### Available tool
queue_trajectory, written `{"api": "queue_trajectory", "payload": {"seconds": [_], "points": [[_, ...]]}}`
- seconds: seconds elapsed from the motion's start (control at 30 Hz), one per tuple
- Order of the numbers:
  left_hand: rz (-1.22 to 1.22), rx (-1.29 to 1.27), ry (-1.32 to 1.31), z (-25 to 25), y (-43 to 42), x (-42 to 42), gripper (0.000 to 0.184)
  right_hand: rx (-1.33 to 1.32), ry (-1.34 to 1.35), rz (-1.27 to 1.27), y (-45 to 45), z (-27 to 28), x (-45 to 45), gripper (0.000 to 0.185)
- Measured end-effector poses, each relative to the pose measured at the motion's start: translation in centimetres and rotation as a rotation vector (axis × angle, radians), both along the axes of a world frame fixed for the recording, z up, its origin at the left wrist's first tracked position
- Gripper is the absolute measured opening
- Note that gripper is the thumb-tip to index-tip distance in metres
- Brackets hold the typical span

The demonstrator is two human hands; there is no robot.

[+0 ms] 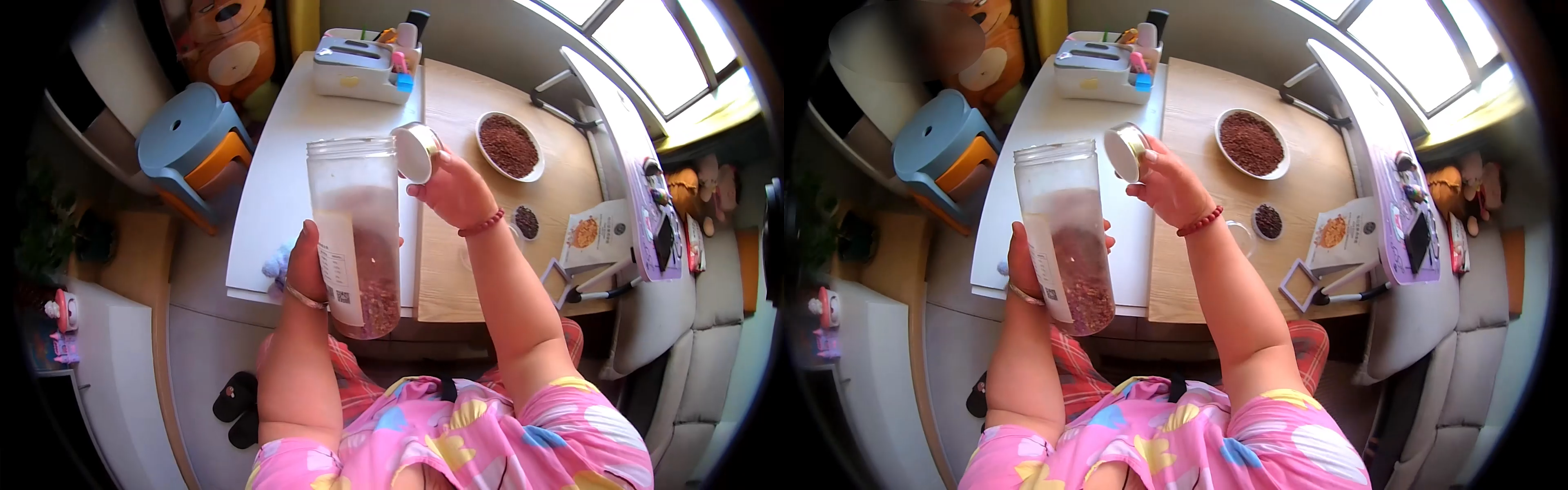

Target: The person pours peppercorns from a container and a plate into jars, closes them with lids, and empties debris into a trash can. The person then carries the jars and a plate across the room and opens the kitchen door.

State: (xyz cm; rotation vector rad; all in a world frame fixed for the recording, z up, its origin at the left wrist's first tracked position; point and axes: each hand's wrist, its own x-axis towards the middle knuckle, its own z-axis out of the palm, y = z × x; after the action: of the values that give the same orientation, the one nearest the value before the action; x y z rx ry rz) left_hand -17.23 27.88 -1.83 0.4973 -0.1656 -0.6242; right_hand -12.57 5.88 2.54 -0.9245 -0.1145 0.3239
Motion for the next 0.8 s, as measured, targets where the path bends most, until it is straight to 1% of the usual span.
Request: {"api": "queue_trajectory", "payload": {"seconds": [0.07, 0.1, 0.27, 0.33, 0.37, 0.43, 0.47, 0.53, 0.57, 0.67, 0.73, 0.8], "points": [[-0.051, -0.002, 0.0, -0.1, -0.6, -0.3, 0.094, -0.003, -0.138, 0.098, -0.4, 2.1, -1.0, 0.058], [-0.062, 0.008, -0.005, -0.5, -0.9, -0.4, 0.094, -0.017, -0.162, 0.077, -0.3, 3.2, -1.5, 0.057], [-0.099, 0.036, -0.033, -1.2, -1.3, -0.9, 0.091, 0.049, -0.122, 0.001, -0.6, 5.5, -3.4, 0.054], [-0.163, -0.115, -0.04, -0.4, -1.3, -1.2, 0.069, 0.018, -0.117, -0.005, -0.9, 6.0, -4.0, 0.054], [-0.167, -0.117, -0.043, 0.1, -1.4, -1.4, 0.069, 0.015, -0.12, -0.009, -1.0, 6.1, -4.3, 0.054], [-0.198, -0.106, -0.074, 1.9, -1.7, -2.0, 0.069, -0.079, -0.158, -0.03, -1.3, 6.3, -4.8, 0.058], [-0.201, -0.107, -0.076, 1.3, -1.7, -1.9, 0.069, -0.08, -0.16, -0.032, -1.4, 6.5, -5.0, 0.058], [-0.26, -0.093, -0.091, 0.2, -1.6, -1.4, 0.071, -0.222, -0.292, 0.005, -1.6, 7.2, -5.5, 0.064], [-0.263, -0.093, -0.091, -0.3, -1.6, -1.4, 0.071, -0.221, -0.292, 0.002, -1.5, 7.3, -5.7, 0.064], [-0.269, -0.053, -0.114, 0.9, -2.1, -1.6, 0.074, -0.27, -0.314, -0.021, -1.4, 7.8, -6.2, 0.068], [-0.302, 0.004, -0.187, 1.7, -2.4, -1.6, 0.08, -0.383, -0.41, 0.0, -1.7, 8.4, -6.5, 0.066], [-0.329, 0.025, -0.204, 2.2, -2.6, -1.7, 0.082, -0.427, -0.396, 0.045, -1.8, 9.0, -6.9, 0.066]]}}
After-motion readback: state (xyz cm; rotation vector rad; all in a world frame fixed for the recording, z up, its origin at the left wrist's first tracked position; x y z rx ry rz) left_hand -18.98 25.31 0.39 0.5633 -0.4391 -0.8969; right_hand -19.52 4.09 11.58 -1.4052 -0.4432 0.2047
